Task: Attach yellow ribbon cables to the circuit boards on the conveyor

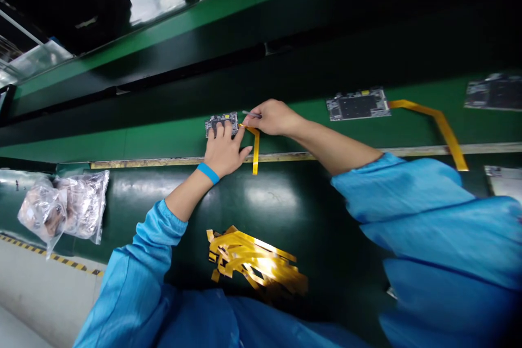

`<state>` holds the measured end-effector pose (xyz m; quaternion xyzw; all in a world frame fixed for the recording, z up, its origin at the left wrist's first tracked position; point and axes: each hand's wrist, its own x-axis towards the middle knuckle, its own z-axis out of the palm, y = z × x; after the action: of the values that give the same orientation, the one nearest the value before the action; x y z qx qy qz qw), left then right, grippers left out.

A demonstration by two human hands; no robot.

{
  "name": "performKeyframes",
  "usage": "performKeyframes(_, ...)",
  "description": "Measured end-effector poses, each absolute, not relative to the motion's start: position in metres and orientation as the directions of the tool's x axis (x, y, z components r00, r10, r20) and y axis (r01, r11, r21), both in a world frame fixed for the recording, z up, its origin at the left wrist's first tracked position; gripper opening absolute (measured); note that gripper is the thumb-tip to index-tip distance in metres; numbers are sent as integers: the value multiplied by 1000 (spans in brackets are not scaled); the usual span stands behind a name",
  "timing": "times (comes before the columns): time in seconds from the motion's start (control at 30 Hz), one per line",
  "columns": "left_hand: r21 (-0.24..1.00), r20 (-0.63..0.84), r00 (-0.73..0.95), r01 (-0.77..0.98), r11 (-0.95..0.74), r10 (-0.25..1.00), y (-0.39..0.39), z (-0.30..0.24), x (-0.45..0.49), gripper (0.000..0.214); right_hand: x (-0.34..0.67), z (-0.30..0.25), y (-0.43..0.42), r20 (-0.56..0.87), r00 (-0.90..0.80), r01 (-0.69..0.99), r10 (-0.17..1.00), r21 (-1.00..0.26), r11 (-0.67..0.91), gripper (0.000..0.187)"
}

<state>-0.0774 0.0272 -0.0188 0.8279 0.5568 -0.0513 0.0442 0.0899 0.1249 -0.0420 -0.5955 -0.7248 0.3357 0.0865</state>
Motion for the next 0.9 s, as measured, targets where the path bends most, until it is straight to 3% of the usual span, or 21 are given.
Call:
performKeyframes(0.33,-57,-156,326,939,-338,932,27,-22,-56,67,100,-25,103,-197,-202,891,959,-443,96,47)
performKeyframes(0.47,-62,-133,319,942,-329,938,27,-25,-51,69,96,-23,104,-168,-288,878,943,-439,190,37)
performKeyframes(0.67,-52,-145,314,945,-324,938,27,-25,-42,72,100,-32,113,-200,-271,869,941,-471,150,22)
performKeyframes(0.9,-32,-157,335,939,-344,929,29,-26,-37,71,113,-41,115,-214,-231,888,949,-446,115,20)
